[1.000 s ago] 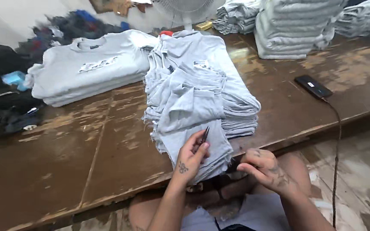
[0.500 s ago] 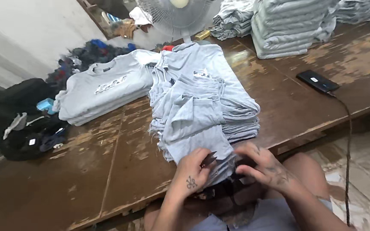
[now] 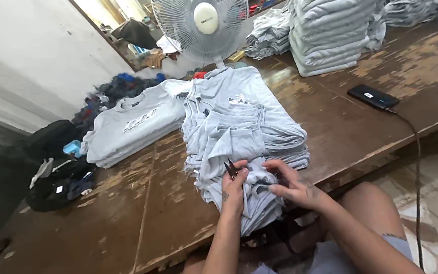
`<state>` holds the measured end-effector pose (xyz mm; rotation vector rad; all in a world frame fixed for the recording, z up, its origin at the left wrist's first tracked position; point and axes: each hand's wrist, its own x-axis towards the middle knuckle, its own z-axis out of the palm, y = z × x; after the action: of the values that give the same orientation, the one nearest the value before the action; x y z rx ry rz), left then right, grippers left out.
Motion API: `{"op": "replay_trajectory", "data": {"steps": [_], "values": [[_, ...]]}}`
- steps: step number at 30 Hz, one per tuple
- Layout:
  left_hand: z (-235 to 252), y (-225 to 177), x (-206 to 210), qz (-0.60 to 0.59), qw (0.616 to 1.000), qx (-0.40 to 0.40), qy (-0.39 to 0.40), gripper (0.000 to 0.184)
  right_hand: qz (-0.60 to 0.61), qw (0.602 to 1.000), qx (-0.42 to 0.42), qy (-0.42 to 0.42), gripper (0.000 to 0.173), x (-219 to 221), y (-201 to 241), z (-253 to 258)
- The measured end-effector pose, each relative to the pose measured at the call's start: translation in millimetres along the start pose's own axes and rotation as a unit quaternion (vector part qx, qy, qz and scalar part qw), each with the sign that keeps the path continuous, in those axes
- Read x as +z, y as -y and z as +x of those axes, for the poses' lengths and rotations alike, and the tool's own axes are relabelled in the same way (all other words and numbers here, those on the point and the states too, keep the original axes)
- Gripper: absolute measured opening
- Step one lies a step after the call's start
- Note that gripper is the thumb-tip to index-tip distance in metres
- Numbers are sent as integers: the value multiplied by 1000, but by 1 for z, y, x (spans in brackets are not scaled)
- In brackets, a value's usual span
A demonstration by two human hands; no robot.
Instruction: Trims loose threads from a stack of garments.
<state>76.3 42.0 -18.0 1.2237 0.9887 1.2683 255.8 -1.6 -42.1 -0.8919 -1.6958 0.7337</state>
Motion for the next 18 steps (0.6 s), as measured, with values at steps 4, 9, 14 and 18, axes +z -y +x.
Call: {"op": "replay_trajectory", "data": {"steps": [4,9,14,18], "values": [[-4,1,1,37,999,33,19,22,-275,953,-109,-62,26,5,-4,8],[-13,6,-3,105,984,117,89,20,-282,958,-32,-21,22,-55,23,-23],[-5,1,5,90,994,59,37,19,-318,947,-10,-50,31,-67,29,-34],[-5,-1,8,100,994,34,27,19,-304,948,-69,-62,36,-14,13,-7]]}}
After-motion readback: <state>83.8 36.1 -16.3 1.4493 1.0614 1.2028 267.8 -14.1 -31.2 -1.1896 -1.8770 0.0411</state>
